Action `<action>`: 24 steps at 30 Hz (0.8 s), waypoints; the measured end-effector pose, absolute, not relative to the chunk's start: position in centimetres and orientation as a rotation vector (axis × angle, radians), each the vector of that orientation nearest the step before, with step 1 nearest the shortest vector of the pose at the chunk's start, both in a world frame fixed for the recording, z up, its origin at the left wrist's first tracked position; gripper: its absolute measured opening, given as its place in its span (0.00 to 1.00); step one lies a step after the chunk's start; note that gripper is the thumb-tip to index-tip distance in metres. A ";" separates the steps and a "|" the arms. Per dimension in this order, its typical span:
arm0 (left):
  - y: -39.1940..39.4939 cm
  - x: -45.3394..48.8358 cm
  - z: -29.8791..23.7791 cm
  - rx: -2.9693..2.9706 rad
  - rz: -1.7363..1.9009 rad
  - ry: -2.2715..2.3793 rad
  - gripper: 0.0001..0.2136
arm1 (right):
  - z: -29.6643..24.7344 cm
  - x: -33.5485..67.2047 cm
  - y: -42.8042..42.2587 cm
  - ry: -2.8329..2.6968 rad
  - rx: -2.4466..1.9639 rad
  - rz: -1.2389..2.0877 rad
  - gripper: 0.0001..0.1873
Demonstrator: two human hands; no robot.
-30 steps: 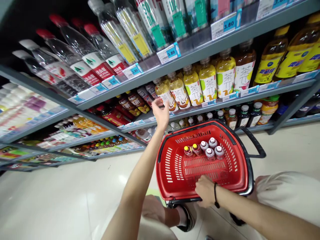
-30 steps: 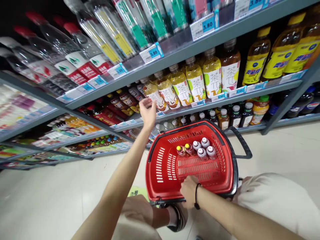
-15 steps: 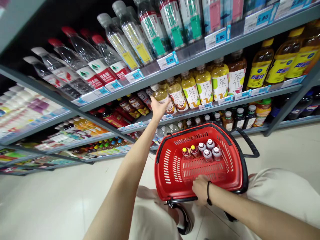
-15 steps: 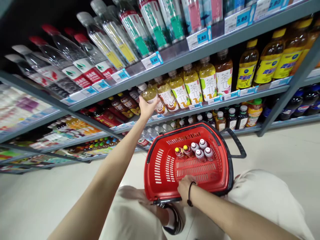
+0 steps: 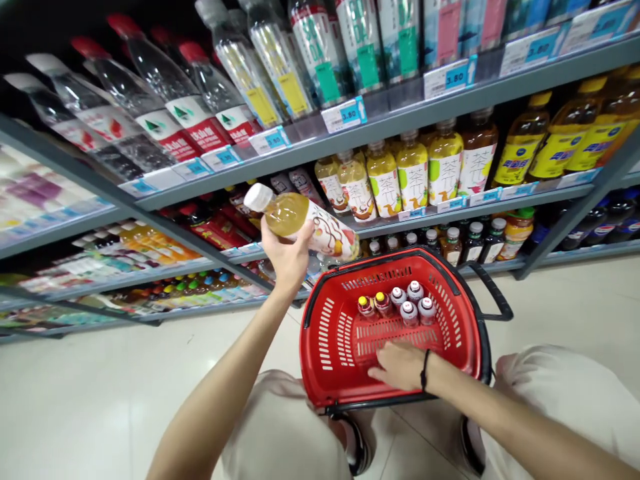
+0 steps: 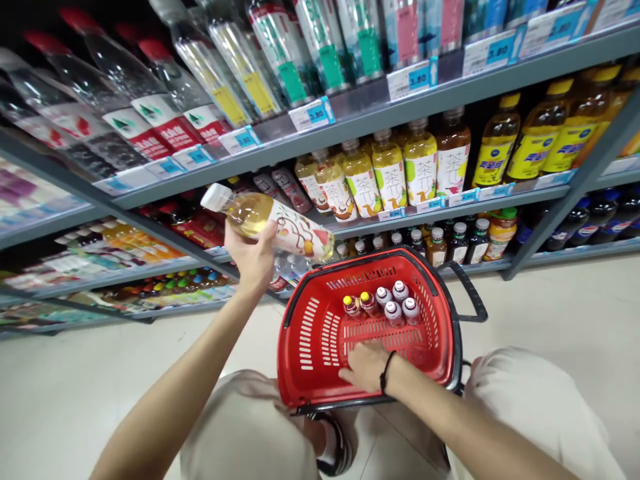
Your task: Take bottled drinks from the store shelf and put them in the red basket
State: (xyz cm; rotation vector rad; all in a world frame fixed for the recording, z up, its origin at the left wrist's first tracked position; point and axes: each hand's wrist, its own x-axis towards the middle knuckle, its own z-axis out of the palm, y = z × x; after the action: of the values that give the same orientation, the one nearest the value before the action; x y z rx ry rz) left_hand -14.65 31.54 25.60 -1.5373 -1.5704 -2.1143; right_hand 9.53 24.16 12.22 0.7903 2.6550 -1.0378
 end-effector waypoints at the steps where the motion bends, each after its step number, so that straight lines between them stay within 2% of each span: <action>1: 30.6 -14.5 25.2 -1.556 -2.215 -1.617 0.30 | 12.3 9.3 25.0 2.671 0.842 -1.129 0.25; 6: 26.0 -12.7 20.2 -1.406 -2.764 -2.146 0.30 | 11.7 6.8 27.4 2.510 1.041 -1.758 0.34; 9: 23.7 -11.5 17.7 -1.456 -2.736 -2.404 0.32 | 11.1 5.1 27.0 1.835 1.250 -2.624 0.33; 11: 22.6 -11.2 16.7 -1.585 -2.629 -2.495 0.32 | 10.5 4.3 26.3 1.263 1.288 -3.017 0.31; 14: 21.7 -11.4 15.6 -1.712 -2.550 -2.621 0.33 | 9.1 3.6 25.1 1.038 1.295 -3.112 0.28; 19: 21.0 -12.2 15.3 -1.837 -2.553 -2.782 0.34 | 7.5 3.6 23.9 0.890 1.360 -3.016 0.32; 24: 20.9 -12.9 15.4 -1.982 -2.613 -2.743 0.27 | 8.3 3.7 23.6 0.777 1.467 -2.988 0.31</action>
State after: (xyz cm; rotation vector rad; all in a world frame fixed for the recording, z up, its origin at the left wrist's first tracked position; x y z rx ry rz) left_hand -12.86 20.94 15.44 -1.9821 -2.7434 -2.6128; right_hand 3.72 23.57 8.34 1.4670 0.7770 -2.9880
